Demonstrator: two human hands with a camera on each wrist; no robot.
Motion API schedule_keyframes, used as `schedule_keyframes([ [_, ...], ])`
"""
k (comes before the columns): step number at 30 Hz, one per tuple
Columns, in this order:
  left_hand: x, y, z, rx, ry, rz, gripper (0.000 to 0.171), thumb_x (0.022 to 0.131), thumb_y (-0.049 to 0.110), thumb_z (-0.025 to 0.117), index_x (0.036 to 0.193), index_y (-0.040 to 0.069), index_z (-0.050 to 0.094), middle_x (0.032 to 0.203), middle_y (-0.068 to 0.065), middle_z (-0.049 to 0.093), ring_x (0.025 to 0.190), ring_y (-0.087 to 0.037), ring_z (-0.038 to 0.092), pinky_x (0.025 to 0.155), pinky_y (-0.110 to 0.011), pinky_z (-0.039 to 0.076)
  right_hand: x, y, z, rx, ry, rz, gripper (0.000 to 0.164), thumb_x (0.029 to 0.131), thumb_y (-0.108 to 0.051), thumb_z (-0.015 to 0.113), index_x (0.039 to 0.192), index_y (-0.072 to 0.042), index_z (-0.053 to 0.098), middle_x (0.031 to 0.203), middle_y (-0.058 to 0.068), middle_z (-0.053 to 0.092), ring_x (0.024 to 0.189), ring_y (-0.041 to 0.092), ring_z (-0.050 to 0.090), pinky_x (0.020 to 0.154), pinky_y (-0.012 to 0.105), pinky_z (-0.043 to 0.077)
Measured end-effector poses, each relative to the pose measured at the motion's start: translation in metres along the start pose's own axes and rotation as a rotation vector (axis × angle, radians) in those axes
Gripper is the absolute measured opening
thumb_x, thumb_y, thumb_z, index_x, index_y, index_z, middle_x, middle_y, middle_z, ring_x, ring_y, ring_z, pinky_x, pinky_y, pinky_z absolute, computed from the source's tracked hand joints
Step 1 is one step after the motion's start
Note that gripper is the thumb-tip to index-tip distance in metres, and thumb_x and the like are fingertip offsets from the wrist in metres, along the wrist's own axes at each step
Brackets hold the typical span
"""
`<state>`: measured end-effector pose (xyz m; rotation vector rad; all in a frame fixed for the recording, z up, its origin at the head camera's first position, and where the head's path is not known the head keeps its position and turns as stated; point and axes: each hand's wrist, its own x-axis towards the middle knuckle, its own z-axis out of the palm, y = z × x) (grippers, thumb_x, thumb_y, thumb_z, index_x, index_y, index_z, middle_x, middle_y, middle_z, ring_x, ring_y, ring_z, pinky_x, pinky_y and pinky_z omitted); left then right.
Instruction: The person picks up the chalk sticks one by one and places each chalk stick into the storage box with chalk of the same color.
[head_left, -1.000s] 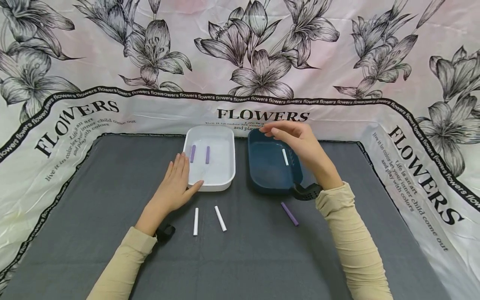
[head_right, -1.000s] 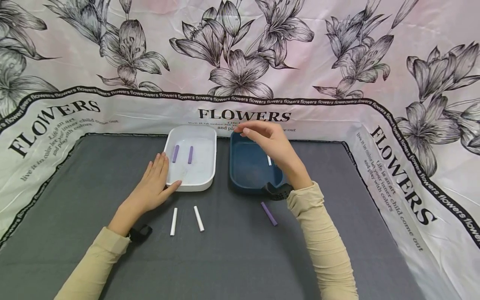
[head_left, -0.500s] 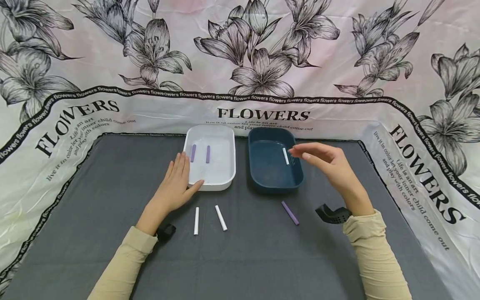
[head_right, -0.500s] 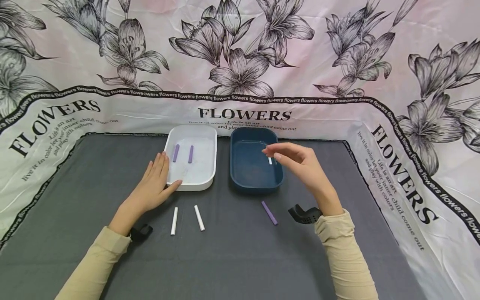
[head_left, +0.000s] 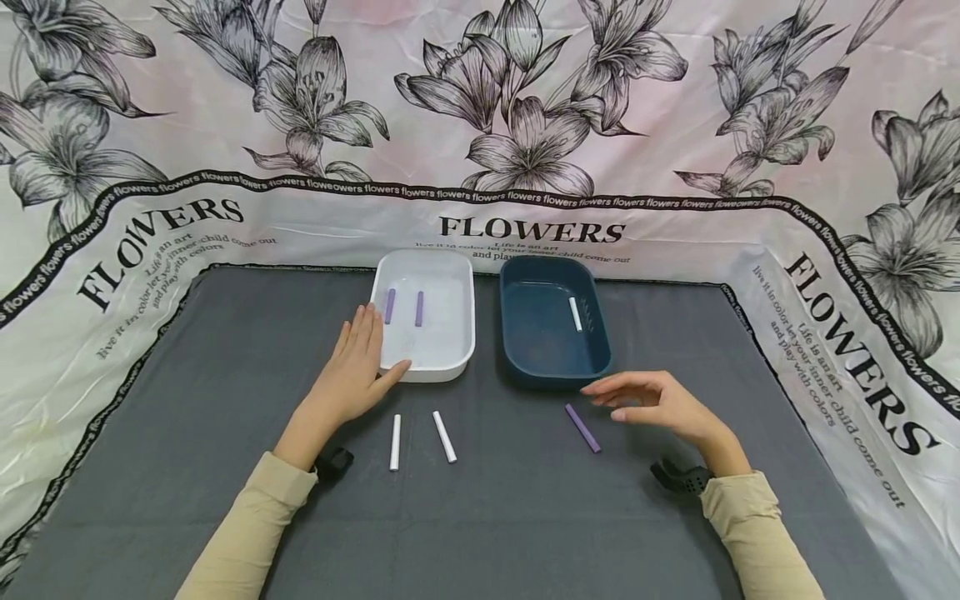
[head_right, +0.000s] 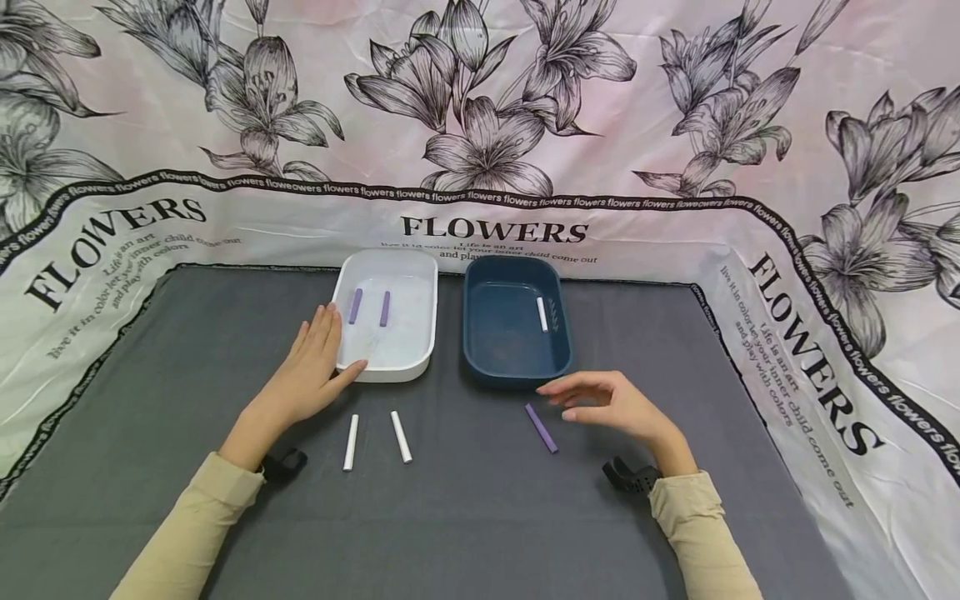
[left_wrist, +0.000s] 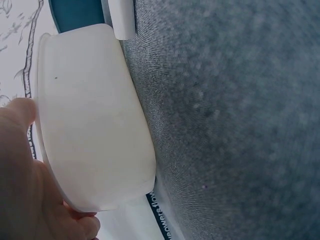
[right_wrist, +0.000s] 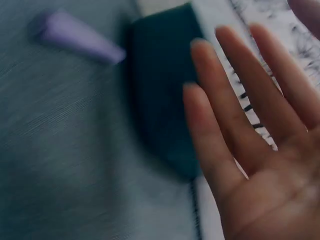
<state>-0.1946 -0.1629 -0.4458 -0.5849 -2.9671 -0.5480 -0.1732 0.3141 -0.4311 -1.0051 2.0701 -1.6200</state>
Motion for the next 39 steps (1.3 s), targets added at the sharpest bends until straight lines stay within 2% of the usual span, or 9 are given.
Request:
schedule_keyframes([
  [4, 0.001, -0.001, 0.001, -0.005, 0.008, 0.011, 0.093, 0.102, 0.056, 0.042, 0.153, -0.012, 0.005, 0.162, -0.029, -0.002, 0.15, -0.039, -0.005, 0.12, -0.053, 0.002, -0.006, 0.02, 0.003, 0.006, -0.093, -0.026, 0.056, 0.085, 0.016, 0.066, 0.139, 0.01, 0.049, 0.141, 0.027, 0.05, 0.127, 0.039, 0.052, 0.103, 0.038, 0.046],
  [8, 0.001, -0.003, 0.003, 0.001, 0.005, 0.011, 0.094, 0.102, 0.058, 0.04, 0.153, -0.012, 0.005, 0.162, -0.029, -0.003, 0.15, -0.038, -0.006, 0.12, -0.054, 0.002, -0.009, 0.035, 0.008, -0.002, -0.131, -0.011, 0.067, 0.082, 0.013, 0.072, 0.144, 0.008, 0.044, 0.149, 0.025, 0.043, 0.141, 0.026, 0.039, 0.111, 0.027, 0.036],
  [11, 0.001, -0.004, 0.003, 0.002, -0.001, 0.006, 0.094, 0.101, 0.058, 0.04, 0.154, -0.011, 0.003, 0.162, -0.027, -0.004, 0.15, -0.036, -0.009, 0.12, -0.052, 0.001, -0.01, 0.039, 0.012, -0.075, -0.137, 0.036, 0.075, 0.08, 0.003, 0.079, 0.147, 0.002, 0.044, 0.152, 0.019, 0.042, 0.143, 0.02, 0.035, 0.111, 0.02, 0.03],
  [16, 0.001, -0.003, 0.003, 0.006, -0.007, 0.001, 0.095, 0.101, 0.059, 0.041, 0.154, -0.01, 0.002, 0.162, -0.026, -0.006, 0.15, -0.035, -0.01, 0.12, -0.052, 0.0, -0.009, 0.034, 0.017, -0.205, -0.135, 0.123, 0.084, 0.077, -0.014, 0.086, 0.15, -0.008, 0.044, 0.154, 0.008, 0.041, 0.141, 0.015, 0.033, 0.108, 0.017, 0.026],
  [23, 0.001, -0.003, 0.002, 0.006, -0.009, 0.001, 0.095, 0.101, 0.058, 0.04, 0.154, -0.01, 0.002, 0.162, -0.026, -0.006, 0.15, -0.035, -0.009, 0.12, -0.052, 0.001, -0.008, 0.034, 0.021, -0.31, -0.132, 0.084, 0.083, 0.079, -0.02, 0.085, 0.15, -0.009, 0.042, 0.154, 0.008, 0.041, 0.139, 0.017, 0.033, 0.106, 0.019, 0.028],
  [29, 0.001, -0.003, 0.003, 0.013, -0.008, 0.0, 0.094, 0.101, 0.058, 0.04, 0.154, -0.01, 0.002, 0.162, -0.027, -0.004, 0.15, -0.035, -0.009, 0.12, -0.052, 0.001, -0.008, 0.034, 0.023, -0.31, -0.122, 0.113, 0.078, 0.081, -0.021, 0.083, 0.149, -0.013, 0.044, 0.153, 0.004, 0.042, 0.137, 0.019, 0.034, 0.106, 0.022, 0.029],
  [39, 0.001, -0.002, 0.003, -0.001, -0.005, 0.007, 0.094, 0.101, 0.058, 0.04, 0.154, -0.01, 0.003, 0.162, -0.027, -0.006, 0.15, -0.037, -0.007, 0.12, -0.052, 0.001, -0.008, 0.033, 0.024, -0.346, -0.101, 0.103, 0.078, 0.08, -0.016, 0.083, 0.148, -0.011, 0.046, 0.15, 0.009, 0.044, 0.133, 0.022, 0.037, 0.103, 0.025, 0.032],
])
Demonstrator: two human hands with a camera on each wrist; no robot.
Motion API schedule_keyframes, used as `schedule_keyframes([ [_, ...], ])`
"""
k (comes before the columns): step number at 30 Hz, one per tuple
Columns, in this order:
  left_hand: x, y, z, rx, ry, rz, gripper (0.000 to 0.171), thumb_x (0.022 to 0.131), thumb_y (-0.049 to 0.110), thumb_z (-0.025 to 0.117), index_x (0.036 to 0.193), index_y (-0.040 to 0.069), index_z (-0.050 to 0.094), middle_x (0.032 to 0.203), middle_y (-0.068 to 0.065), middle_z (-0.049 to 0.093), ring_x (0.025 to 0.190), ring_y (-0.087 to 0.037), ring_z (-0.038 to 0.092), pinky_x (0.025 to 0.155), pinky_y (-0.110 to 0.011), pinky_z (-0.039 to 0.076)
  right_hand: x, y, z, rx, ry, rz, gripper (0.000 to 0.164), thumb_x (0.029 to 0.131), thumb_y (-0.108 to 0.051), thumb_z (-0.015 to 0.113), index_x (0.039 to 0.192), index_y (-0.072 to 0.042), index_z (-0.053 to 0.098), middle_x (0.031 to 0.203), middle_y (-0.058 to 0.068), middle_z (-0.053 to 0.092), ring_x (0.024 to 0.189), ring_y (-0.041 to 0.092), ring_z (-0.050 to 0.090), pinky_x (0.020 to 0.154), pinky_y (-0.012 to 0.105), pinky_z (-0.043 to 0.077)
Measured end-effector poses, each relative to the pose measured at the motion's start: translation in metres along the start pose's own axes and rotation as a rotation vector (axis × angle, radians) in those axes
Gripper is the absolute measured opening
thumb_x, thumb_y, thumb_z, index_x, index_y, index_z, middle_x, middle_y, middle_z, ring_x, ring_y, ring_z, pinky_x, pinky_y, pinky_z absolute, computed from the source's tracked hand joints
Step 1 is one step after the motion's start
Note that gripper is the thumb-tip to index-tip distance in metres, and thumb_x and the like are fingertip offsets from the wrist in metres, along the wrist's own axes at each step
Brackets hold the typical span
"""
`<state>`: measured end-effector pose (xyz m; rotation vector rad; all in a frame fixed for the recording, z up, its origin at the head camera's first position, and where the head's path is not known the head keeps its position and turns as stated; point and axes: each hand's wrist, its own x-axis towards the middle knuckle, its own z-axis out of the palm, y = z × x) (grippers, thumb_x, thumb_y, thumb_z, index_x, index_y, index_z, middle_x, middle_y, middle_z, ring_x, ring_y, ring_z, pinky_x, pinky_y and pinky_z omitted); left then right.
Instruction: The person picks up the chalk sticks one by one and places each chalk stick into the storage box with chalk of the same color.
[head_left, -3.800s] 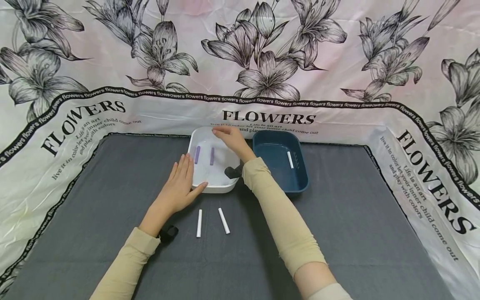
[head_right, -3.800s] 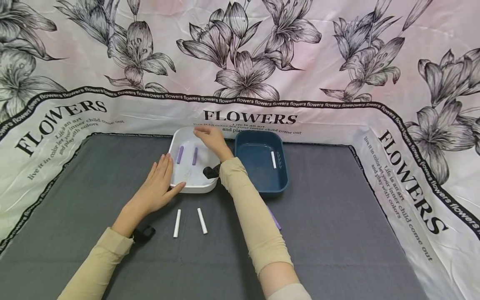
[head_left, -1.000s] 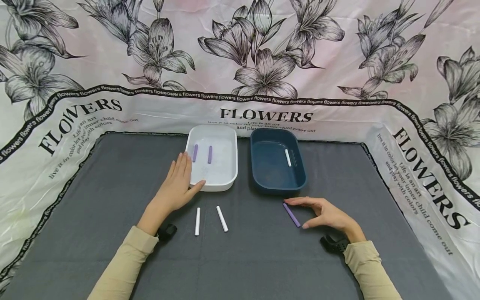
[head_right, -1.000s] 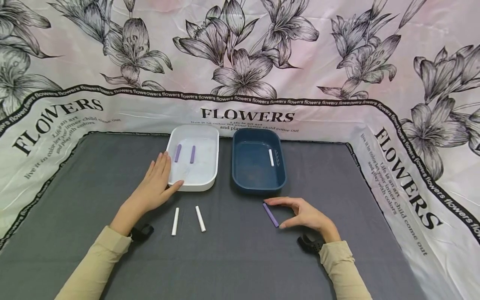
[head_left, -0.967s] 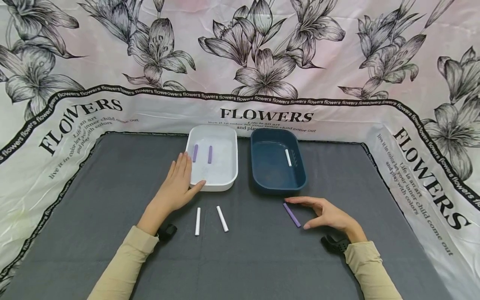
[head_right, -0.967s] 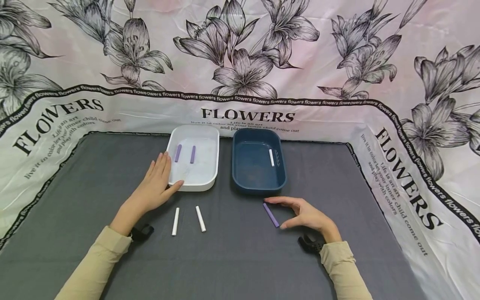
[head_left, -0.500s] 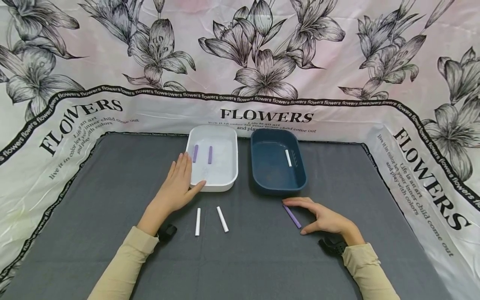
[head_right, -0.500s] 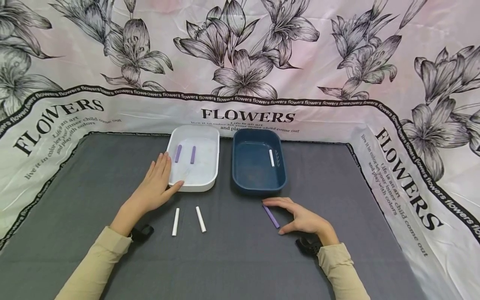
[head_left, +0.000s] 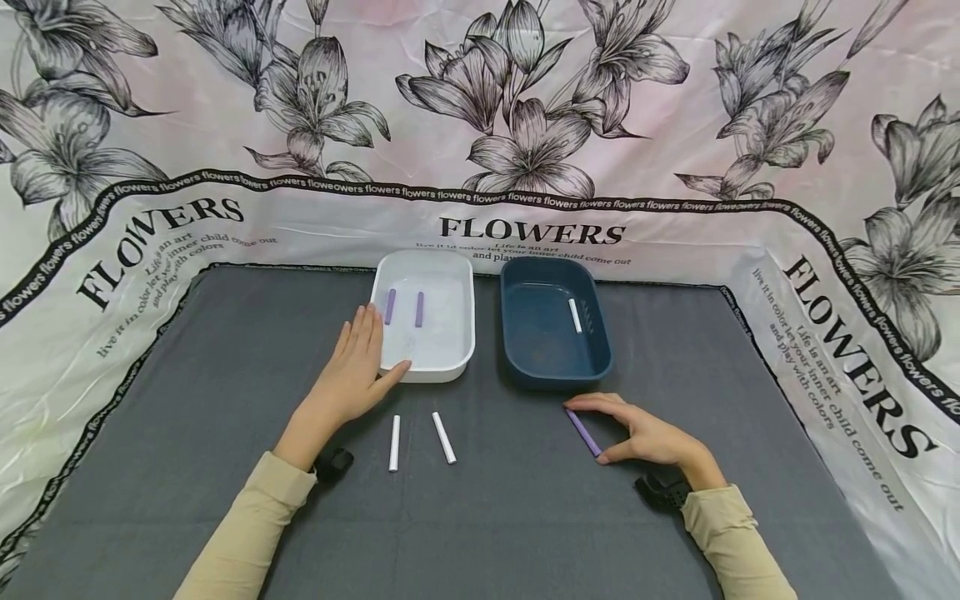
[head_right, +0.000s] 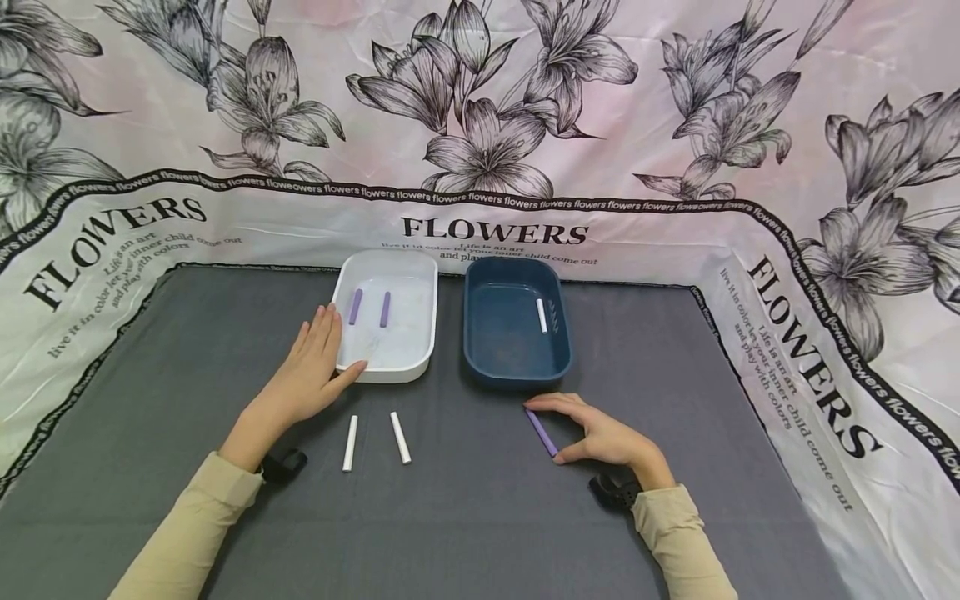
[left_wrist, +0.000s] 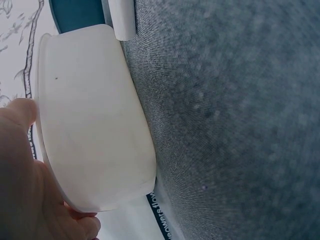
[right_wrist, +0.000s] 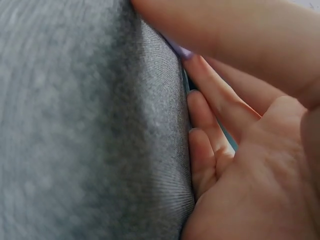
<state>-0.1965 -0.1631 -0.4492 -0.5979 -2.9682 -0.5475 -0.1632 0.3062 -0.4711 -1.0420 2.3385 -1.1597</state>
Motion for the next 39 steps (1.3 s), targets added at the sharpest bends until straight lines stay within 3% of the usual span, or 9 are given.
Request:
schedule_keyframes([
  [12, -0.001, 0.0, -0.002, 0.0, 0.001, -0.004, 0.093, 0.102, 0.057, 0.041, 0.154, -0.011, 0.004, 0.162, -0.027, -0.004, 0.15, -0.035, -0.009, 0.12, -0.052, 0.0, 0.006, -0.011, 0.002, 0.001, 0.008, 0.105, 0.078, 0.08, -0.025, 0.084, 0.148, -0.021, 0.047, 0.149, -0.002, 0.045, 0.133, 0.016, 0.038, 0.103, 0.026, 0.034],
  [23, 0.0, 0.002, 0.0, 0.003, 0.021, 0.001, 0.092, 0.102, 0.055, 0.043, 0.153, -0.012, 0.007, 0.162, -0.028, -0.002, 0.15, -0.039, -0.004, 0.12, -0.053, 0.002, 0.028, -0.02, 0.014, 0.071, -0.032, 0.043, 0.078, 0.08, -0.019, 0.083, 0.148, -0.016, 0.045, 0.15, 0.002, 0.044, 0.137, 0.022, 0.038, 0.107, 0.029, 0.033],
  [31, -0.001, 0.002, 0.0, 0.006, 0.017, -0.001, 0.092, 0.102, 0.054, 0.043, 0.153, -0.013, 0.007, 0.162, -0.029, -0.002, 0.15, -0.039, -0.004, 0.12, -0.053, 0.002, 0.044, -0.024, 0.024, 0.074, -0.068, 0.045, 0.077, 0.082, -0.022, 0.083, 0.148, -0.019, 0.044, 0.15, -0.004, 0.044, 0.138, 0.019, 0.037, 0.11, 0.024, 0.03],
  [39, 0.0, 0.002, -0.001, 0.012, 0.014, 0.0, 0.091, 0.102, 0.053, 0.045, 0.153, -0.013, 0.007, 0.161, -0.029, -0.001, 0.15, -0.04, -0.003, 0.12, -0.054, 0.003, 0.063, -0.036, 0.033, 0.058, -0.116, -0.024, 0.076, 0.083, -0.02, 0.081, 0.149, -0.011, 0.043, 0.15, 0.001, 0.043, 0.139, 0.02, 0.036, 0.112, 0.023, 0.027],
])
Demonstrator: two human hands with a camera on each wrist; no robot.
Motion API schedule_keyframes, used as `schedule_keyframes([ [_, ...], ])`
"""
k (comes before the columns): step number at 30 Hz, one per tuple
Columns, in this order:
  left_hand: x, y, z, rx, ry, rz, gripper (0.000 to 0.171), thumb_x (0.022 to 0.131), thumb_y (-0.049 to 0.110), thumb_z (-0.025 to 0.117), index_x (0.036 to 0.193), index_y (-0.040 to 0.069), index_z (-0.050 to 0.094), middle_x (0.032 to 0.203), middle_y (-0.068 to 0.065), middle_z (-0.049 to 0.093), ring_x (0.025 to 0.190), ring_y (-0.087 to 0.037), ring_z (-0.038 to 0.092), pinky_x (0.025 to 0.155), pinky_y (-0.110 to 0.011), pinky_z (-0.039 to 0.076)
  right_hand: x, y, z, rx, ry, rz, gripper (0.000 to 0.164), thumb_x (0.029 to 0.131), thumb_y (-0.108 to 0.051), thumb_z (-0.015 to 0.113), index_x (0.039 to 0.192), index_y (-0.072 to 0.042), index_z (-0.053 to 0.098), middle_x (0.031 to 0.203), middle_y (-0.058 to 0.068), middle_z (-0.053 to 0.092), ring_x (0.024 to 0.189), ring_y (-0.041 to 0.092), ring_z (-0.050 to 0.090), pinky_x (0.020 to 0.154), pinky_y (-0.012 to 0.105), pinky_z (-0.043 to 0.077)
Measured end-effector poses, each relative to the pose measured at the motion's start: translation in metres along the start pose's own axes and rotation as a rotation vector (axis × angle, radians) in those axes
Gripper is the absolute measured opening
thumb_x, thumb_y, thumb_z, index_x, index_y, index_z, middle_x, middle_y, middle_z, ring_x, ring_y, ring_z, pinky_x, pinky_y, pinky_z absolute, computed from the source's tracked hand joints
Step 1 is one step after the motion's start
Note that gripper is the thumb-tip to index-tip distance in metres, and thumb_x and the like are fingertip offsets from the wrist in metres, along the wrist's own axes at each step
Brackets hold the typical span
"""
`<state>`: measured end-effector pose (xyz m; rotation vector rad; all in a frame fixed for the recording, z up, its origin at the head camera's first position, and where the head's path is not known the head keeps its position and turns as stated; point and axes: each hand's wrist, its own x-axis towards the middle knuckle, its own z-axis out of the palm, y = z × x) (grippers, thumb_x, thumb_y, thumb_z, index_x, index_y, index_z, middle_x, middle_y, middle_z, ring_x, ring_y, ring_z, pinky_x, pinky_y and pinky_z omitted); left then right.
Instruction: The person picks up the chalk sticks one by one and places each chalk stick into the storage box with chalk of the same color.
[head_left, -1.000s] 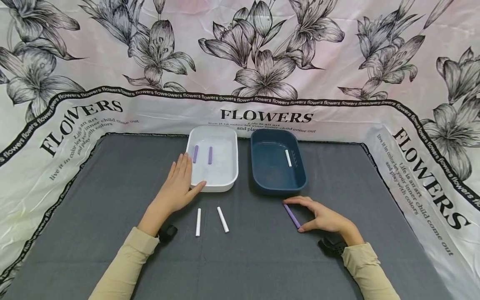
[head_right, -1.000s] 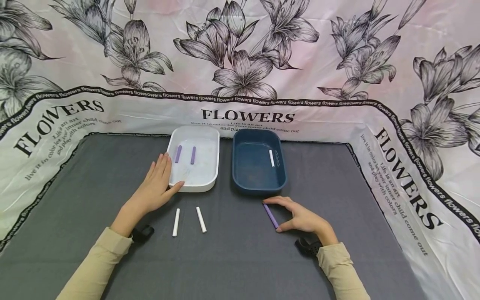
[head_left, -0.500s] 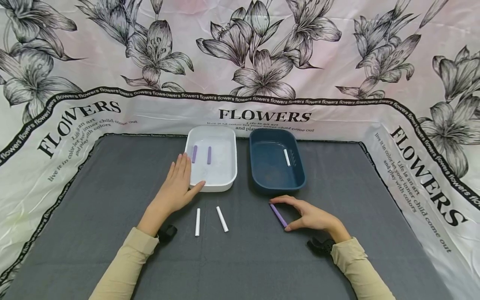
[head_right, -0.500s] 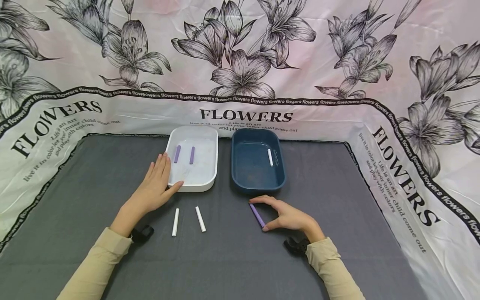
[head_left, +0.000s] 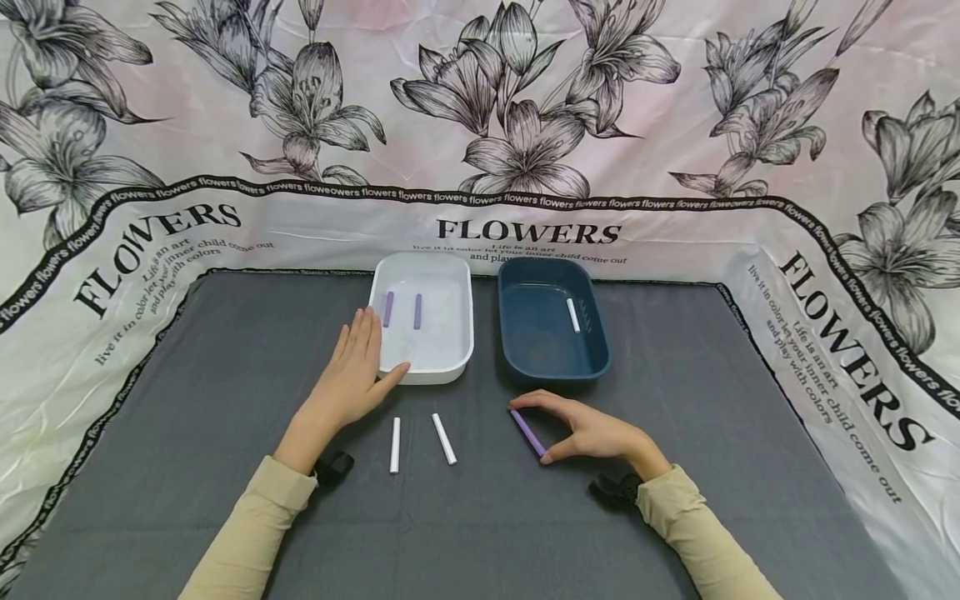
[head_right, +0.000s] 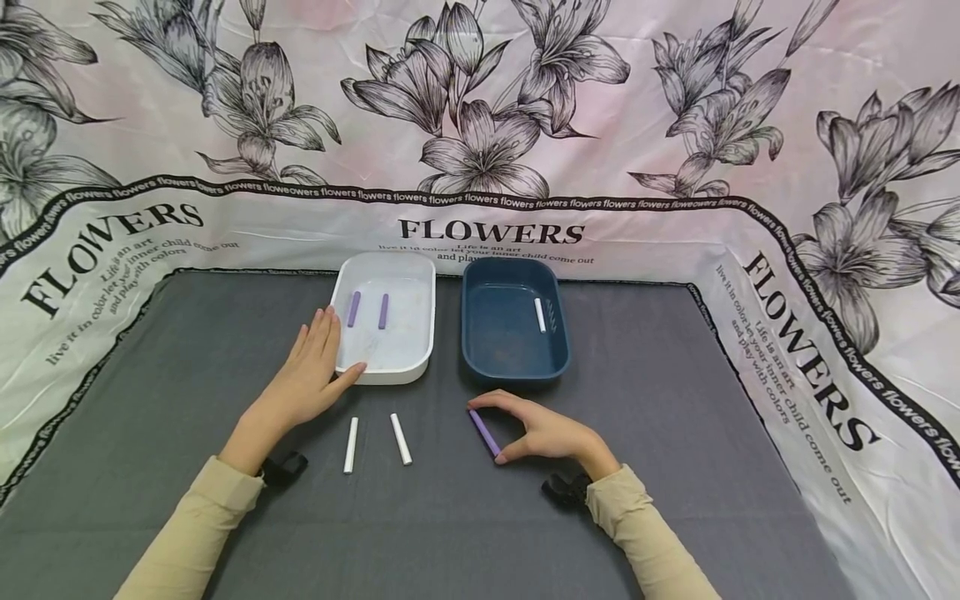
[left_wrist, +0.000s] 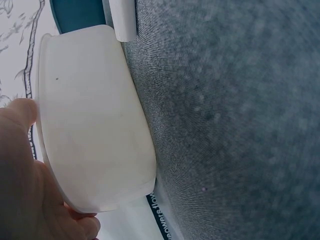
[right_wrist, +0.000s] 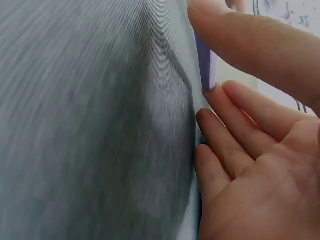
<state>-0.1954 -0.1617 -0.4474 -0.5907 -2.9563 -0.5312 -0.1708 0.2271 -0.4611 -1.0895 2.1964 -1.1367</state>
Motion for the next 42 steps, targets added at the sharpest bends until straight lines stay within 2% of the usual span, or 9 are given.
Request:
schedule_keyframes([
  [8, -0.001, -0.001, 0.001, -0.015, 0.007, 0.003, 0.092, 0.102, 0.055, 0.043, 0.153, -0.012, 0.006, 0.162, -0.028, -0.002, 0.15, -0.038, -0.005, 0.12, -0.053, 0.002, 0.02, -0.01, 0.009, 0.031, -0.013, -0.014, 0.081, 0.078, -0.008, 0.083, 0.149, -0.009, 0.042, 0.15, 0.006, 0.042, 0.138, 0.026, 0.037, 0.113, 0.026, 0.027],
  [16, 0.0, -0.002, 0.002, -0.007, -0.006, -0.003, 0.093, 0.101, 0.057, 0.042, 0.154, -0.01, 0.005, 0.162, -0.026, -0.004, 0.151, -0.034, -0.009, 0.12, -0.051, 0.0, 0.039, -0.022, 0.013, 0.019, -0.045, -0.094, 0.079, 0.08, -0.01, 0.083, 0.148, -0.006, 0.042, 0.149, 0.002, 0.043, 0.137, 0.02, 0.04, 0.112, 0.045, 0.033],
  [23, 0.0, -0.001, 0.001, -0.01, -0.001, -0.003, 0.092, 0.102, 0.056, 0.042, 0.154, -0.011, 0.006, 0.162, -0.027, -0.002, 0.151, -0.036, -0.008, 0.12, -0.051, 0.001, 0.051, -0.037, 0.013, 0.026, -0.056, -0.1, 0.08, 0.08, -0.006, 0.082, 0.149, -0.01, 0.042, 0.15, 0.001, 0.042, 0.137, 0.02, 0.039, 0.111, 0.051, 0.034],
  [27, 0.0, 0.0, 0.001, -0.009, 0.008, -0.001, 0.091, 0.102, 0.053, 0.044, 0.154, -0.012, 0.007, 0.162, -0.028, -0.001, 0.151, -0.036, -0.006, 0.12, -0.052, 0.002, 0.058, -0.044, 0.012, 0.017, -0.024, -0.094, 0.081, 0.078, 0.0, 0.082, 0.148, -0.008, 0.043, 0.149, 0.005, 0.044, 0.134, 0.026, 0.042, 0.109, 0.053, 0.035],
  [31, 0.0, 0.0, 0.001, -0.002, 0.008, 0.001, 0.091, 0.102, 0.053, 0.044, 0.154, -0.012, 0.007, 0.162, -0.028, -0.001, 0.15, -0.039, -0.004, 0.12, -0.053, 0.002, 0.064, -0.051, 0.01, 0.021, 0.03, -0.106, 0.082, 0.075, 0.004, 0.082, 0.147, -0.003, 0.043, 0.148, 0.01, 0.044, 0.133, 0.031, 0.042, 0.109, 0.049, 0.035],
  [37, 0.0, -0.002, 0.002, -0.008, -0.001, 0.001, 0.092, 0.102, 0.056, 0.042, 0.154, -0.011, 0.005, 0.162, -0.027, -0.003, 0.15, -0.038, -0.005, 0.12, -0.053, 0.001, 0.072, -0.06, 0.003, 0.079, 0.081, -0.11, 0.082, 0.078, 0.002, 0.082, 0.149, -0.006, 0.043, 0.149, 0.003, 0.043, 0.138, 0.02, 0.037, 0.113, 0.053, 0.029],
  [42, 0.0, -0.001, 0.001, -0.007, -0.002, 0.001, 0.092, 0.102, 0.056, 0.041, 0.154, -0.011, 0.005, 0.162, -0.028, -0.003, 0.15, -0.037, -0.007, 0.12, -0.053, 0.001, 0.079, -0.066, -0.006, 0.048, 0.155, -0.132, 0.08, 0.079, -0.006, 0.084, 0.149, -0.008, 0.044, 0.15, 0.001, 0.043, 0.14, 0.017, 0.035, 0.115, 0.052, 0.028],
])
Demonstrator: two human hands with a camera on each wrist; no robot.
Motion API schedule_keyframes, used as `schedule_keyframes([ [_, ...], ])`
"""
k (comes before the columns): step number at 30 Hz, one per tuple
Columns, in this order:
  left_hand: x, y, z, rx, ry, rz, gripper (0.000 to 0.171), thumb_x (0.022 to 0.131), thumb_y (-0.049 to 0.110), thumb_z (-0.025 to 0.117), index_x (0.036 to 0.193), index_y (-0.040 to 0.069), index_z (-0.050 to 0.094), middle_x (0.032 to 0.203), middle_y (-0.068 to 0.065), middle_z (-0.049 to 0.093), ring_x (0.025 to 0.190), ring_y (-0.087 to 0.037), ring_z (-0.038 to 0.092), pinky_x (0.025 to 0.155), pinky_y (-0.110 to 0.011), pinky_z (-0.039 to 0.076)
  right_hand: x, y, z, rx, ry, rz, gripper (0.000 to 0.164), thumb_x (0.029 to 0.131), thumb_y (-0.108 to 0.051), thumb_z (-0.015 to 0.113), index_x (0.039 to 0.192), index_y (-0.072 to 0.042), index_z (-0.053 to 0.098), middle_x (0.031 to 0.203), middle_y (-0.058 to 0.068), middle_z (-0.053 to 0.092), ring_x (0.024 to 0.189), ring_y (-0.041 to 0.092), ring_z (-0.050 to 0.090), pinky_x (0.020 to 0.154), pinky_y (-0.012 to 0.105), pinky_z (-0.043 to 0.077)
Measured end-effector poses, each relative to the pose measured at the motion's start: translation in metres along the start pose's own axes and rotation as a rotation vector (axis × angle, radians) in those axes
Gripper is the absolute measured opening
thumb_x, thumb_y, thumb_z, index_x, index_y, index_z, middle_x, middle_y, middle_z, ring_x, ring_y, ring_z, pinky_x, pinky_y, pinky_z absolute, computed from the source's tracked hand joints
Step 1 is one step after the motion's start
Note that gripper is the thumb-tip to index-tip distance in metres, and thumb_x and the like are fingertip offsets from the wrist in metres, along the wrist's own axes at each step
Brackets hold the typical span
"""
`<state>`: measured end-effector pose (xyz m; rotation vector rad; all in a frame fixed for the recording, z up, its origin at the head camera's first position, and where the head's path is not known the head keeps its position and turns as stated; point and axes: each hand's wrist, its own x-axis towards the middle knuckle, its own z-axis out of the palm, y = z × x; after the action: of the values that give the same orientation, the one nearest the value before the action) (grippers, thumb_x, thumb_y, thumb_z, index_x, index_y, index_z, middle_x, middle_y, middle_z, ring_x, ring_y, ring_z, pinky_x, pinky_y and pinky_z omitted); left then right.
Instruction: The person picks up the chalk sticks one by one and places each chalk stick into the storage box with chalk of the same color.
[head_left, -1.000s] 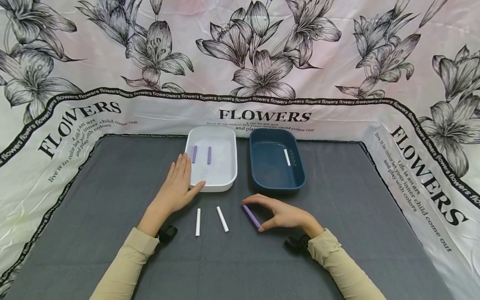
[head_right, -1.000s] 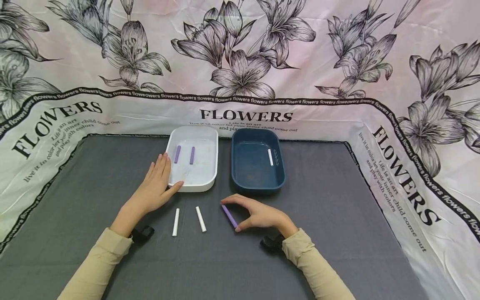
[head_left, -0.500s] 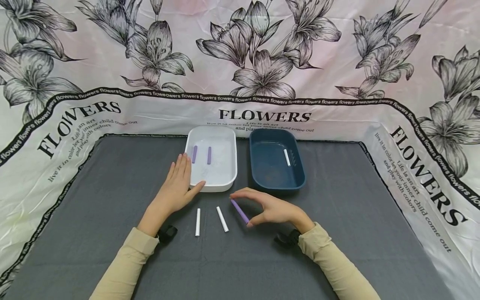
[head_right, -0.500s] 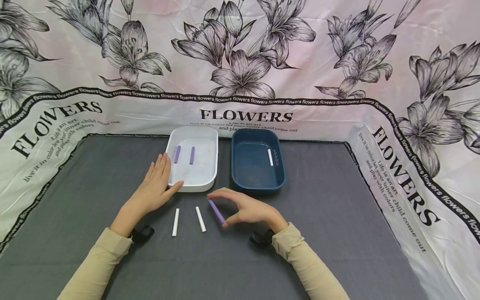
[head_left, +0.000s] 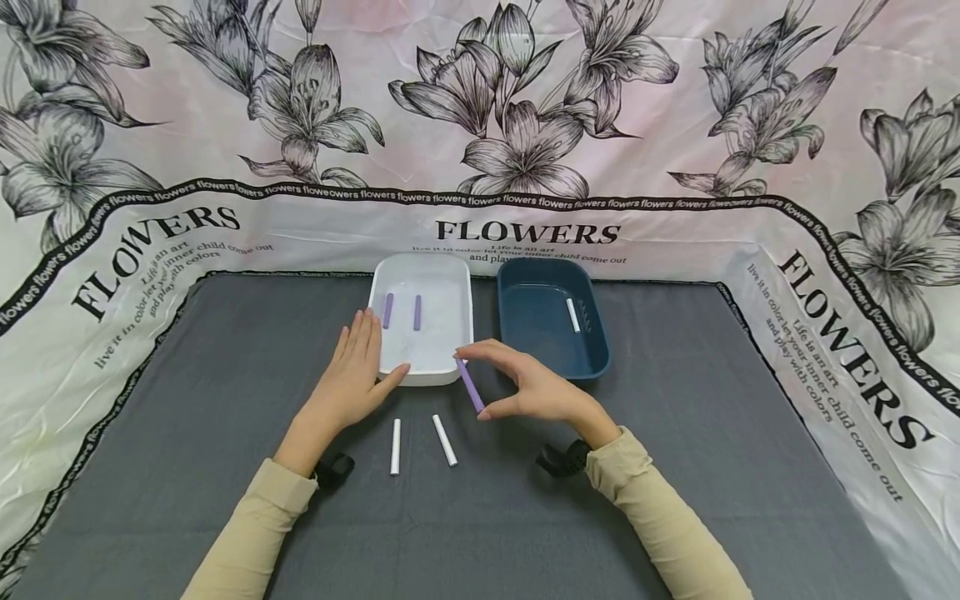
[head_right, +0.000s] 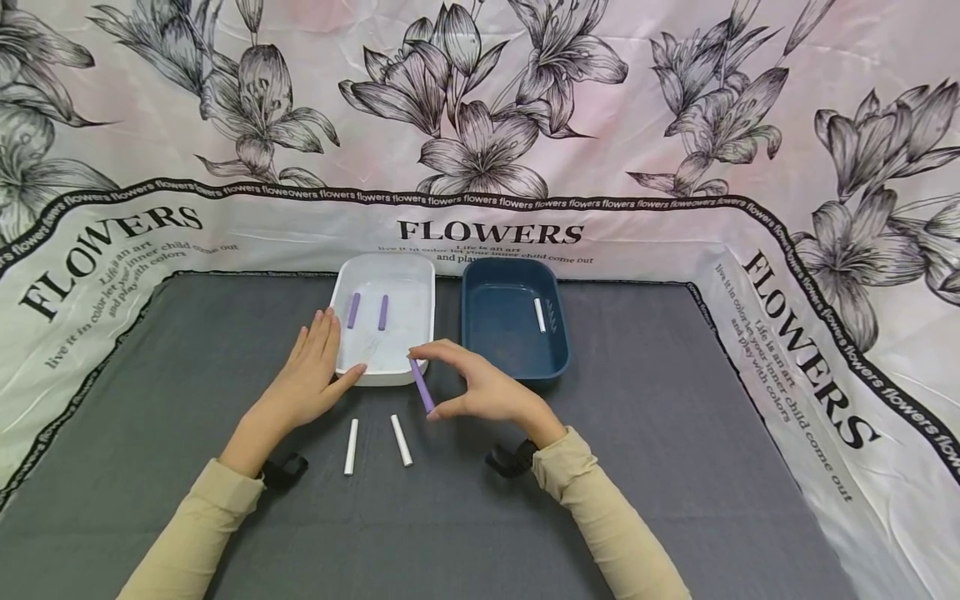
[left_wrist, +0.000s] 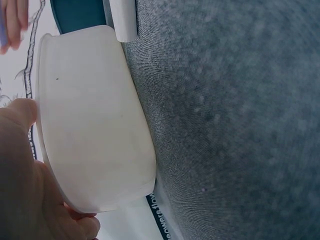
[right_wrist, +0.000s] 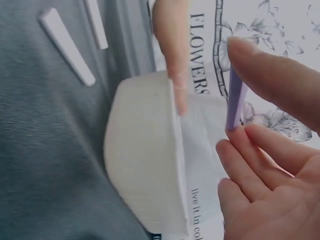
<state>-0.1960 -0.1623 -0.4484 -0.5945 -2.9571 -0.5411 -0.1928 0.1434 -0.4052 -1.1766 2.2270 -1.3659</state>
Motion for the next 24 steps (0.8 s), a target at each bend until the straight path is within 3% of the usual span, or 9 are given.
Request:
schedule_keyframes([
  [6, 0.0, 0.002, -0.001, -0.002, 0.009, 0.0, 0.091, 0.102, 0.053, 0.044, 0.154, -0.012, 0.006, 0.162, -0.028, -0.001, 0.15, -0.038, -0.005, 0.12, -0.053, 0.002, 0.015, -0.003, -0.01, 0.016, 0.106, -0.03, 0.081, 0.077, -0.004, 0.085, 0.147, -0.003, 0.045, 0.147, 0.006, 0.045, 0.141, 0.02, 0.036, 0.117, 0.048, 0.025],
  [15, 0.0, 0.001, 0.0, -0.007, 0.002, -0.001, 0.092, 0.102, 0.054, 0.044, 0.154, -0.012, 0.006, 0.162, -0.028, -0.002, 0.15, -0.037, -0.006, 0.12, -0.052, 0.001, 0.039, -0.006, -0.022, 0.031, 0.251, 0.031, 0.077, 0.077, -0.002, 0.084, 0.145, -0.003, 0.048, 0.146, 0.01, 0.046, 0.14, 0.021, 0.037, 0.119, 0.034, 0.022],
  [24, 0.001, -0.001, 0.0, -0.001, -0.01, -0.01, 0.092, 0.102, 0.055, 0.043, 0.154, -0.011, 0.005, 0.162, -0.026, -0.004, 0.15, -0.037, -0.006, 0.12, -0.051, 0.0, 0.068, -0.003, -0.038, -0.086, 0.27, 0.143, 0.076, 0.079, -0.008, 0.083, 0.146, -0.002, 0.047, 0.147, 0.011, 0.043, 0.141, 0.026, 0.035, 0.117, 0.046, 0.026],
])
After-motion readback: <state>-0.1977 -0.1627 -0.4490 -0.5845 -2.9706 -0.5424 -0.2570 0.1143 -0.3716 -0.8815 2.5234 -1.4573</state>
